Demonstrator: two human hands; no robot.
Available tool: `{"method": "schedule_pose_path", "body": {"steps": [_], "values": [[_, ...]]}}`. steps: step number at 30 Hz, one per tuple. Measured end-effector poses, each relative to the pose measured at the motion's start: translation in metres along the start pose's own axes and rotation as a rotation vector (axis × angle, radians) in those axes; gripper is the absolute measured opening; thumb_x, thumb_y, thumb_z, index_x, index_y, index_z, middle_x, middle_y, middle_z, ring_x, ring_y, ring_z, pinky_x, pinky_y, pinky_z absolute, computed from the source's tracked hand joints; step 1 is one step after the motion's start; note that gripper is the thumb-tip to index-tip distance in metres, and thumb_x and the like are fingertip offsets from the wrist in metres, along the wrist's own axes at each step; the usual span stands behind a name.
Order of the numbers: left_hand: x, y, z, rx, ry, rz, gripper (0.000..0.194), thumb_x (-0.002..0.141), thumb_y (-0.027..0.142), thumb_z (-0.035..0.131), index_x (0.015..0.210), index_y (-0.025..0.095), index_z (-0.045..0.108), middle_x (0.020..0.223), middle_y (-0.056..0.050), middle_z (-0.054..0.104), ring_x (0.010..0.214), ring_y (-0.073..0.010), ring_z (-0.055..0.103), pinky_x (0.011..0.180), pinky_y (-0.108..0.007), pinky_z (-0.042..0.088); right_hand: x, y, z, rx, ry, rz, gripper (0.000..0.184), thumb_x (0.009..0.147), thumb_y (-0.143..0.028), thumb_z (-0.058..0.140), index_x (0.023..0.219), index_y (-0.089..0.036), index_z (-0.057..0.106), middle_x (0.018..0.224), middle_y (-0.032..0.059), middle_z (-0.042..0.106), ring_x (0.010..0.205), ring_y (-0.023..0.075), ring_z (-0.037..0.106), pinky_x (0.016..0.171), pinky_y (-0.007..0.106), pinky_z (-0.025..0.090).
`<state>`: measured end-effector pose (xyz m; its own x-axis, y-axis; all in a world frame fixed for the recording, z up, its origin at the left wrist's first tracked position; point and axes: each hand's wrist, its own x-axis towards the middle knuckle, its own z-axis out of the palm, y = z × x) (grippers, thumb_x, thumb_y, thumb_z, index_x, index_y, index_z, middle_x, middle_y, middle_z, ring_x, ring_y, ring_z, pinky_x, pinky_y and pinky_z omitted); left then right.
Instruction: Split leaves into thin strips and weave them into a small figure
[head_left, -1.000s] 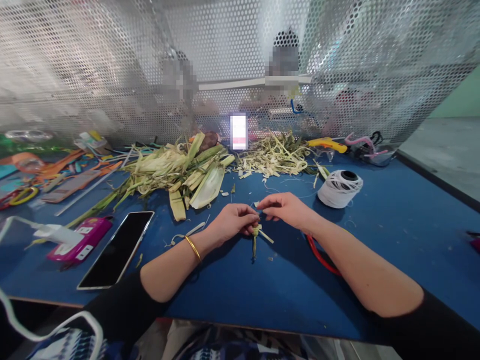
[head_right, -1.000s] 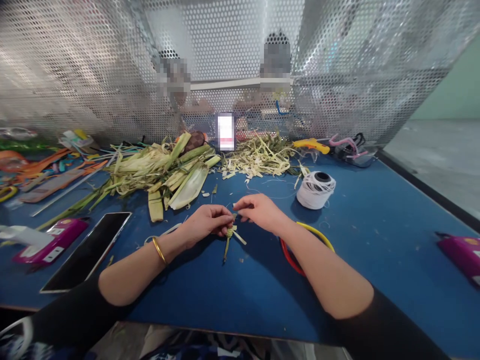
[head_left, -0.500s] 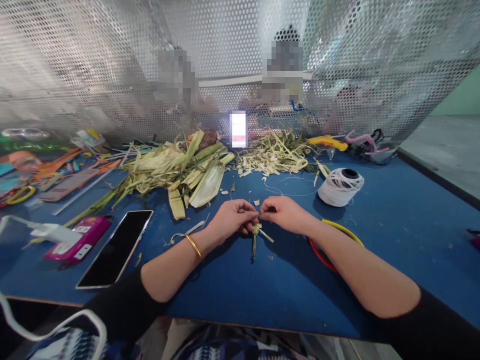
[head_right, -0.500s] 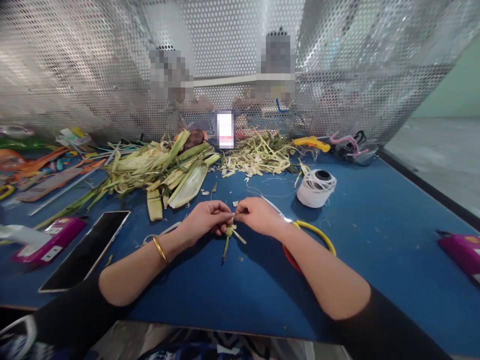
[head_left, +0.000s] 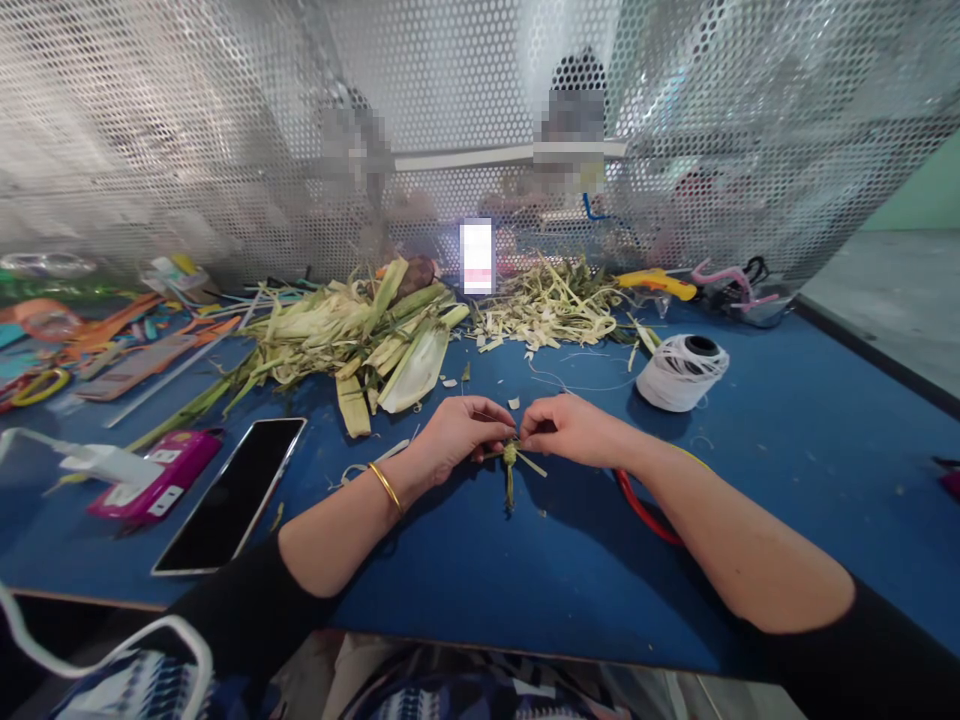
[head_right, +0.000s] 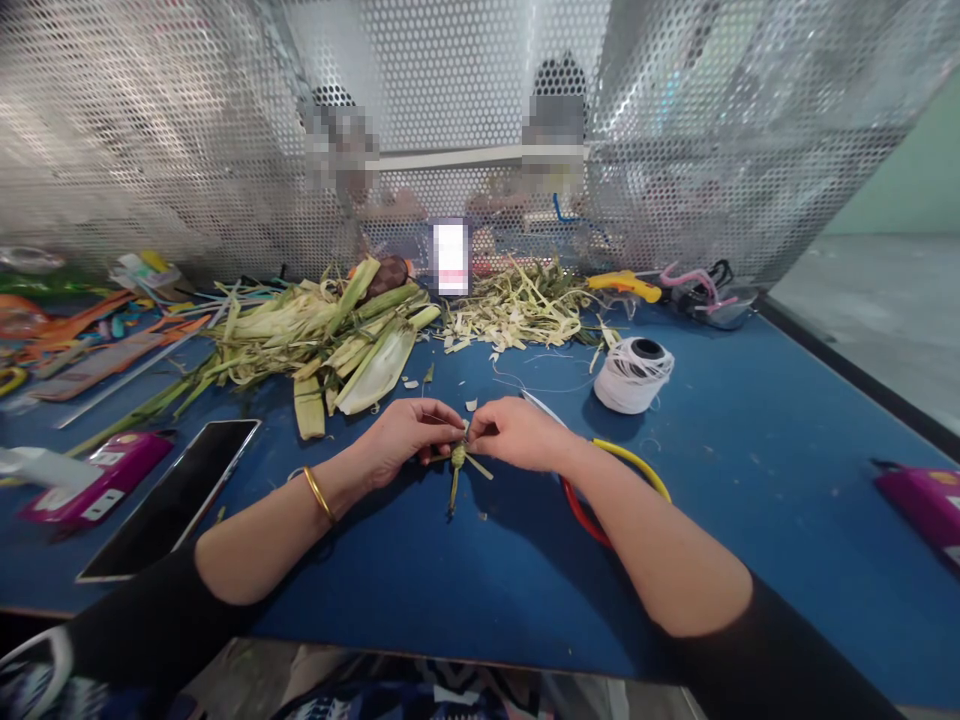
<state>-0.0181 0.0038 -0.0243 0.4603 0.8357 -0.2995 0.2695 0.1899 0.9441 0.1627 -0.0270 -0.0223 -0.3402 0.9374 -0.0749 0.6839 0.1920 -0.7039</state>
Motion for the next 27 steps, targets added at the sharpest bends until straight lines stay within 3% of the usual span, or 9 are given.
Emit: {"method": "schedule_pose_path", "body": {"steps": [4, 6, 13, 20, 27], "values": [[0.000, -0.001, -0.003, 0.063, 0.008, 0.039, 0.012, 0.066, 0.019, 0.071, 0.074, 0.014, 0.065, 0.057, 0.001, 0.061, 0.053, -0.0088, 0.056, 0.042, -0.016, 0.036, 0.004, 0.004, 0.007, 0.315, 0.185, 0.021, 0.024, 0.078, -0.011, 0.051, 0.100, -0.019, 0.058, 0.094, 0.0039, 0.069, 0.063, 0.0106, 0.063, 0.067, 0.026, 0.049], [0.001, -0.002, -0.005, 0.105, 0.015, 0.067, 0.011, 0.065, 0.020, 0.071, 0.073, 0.014, 0.066, 0.058, 0.001, 0.062, 0.051, -0.0083, 0.054, 0.043, -0.017, 0.035, 0.006, 0.004, 0.012, 0.388, 0.202, 0.008, 0.034, 0.077, -0.004, 0.046, 0.107, -0.019, 0.053, 0.100, 0.0048, 0.069, 0.063, 0.0095, 0.065, 0.070, 0.027, 0.051], [0.004, -0.007, -0.009, 0.351, 0.058, 0.266, 0.008, 0.068, 0.020, 0.067, 0.074, 0.015, 0.069, 0.071, -0.002, 0.070, 0.066, -0.0124, 0.062, 0.062, -0.022, 0.045, 0.008, 0.005, 0.018, 0.298, 0.136, 0.009, 0.037, 0.073, 0.002, 0.042, 0.102, -0.019, 0.054, 0.096, 0.0037, 0.071, 0.066, 0.0104, 0.066, 0.073, 0.027, 0.050], [-0.001, -0.006, -0.005, 0.788, 0.240, 0.437, 0.017, 0.074, 0.014, 0.057, 0.085, 0.020, 0.068, 0.077, 0.001, 0.071, 0.071, -0.0133, 0.062, 0.065, -0.022, 0.042, 0.007, 0.003, 0.021, 0.214, 0.165, -0.016, 0.036, 0.076, 0.000, 0.044, 0.102, -0.021, 0.056, 0.096, 0.0017, 0.072, 0.066, 0.0109, 0.066, 0.072, 0.027, 0.050], [0.000, -0.013, -0.003, 1.270, 0.270, 0.585, 0.023, 0.091, 0.028, 0.045, 0.090, 0.019, 0.066, 0.081, -0.007, 0.068, 0.078, -0.0188, 0.060, 0.065, -0.027, 0.039, 0.006, 0.002, 0.023, 0.087, 0.201, -0.043, 0.032, 0.079, -0.002, 0.046, 0.101, -0.022, 0.058, 0.094, 0.0022, 0.073, 0.069, 0.0131, 0.068, 0.073, 0.026, 0.050]]}}
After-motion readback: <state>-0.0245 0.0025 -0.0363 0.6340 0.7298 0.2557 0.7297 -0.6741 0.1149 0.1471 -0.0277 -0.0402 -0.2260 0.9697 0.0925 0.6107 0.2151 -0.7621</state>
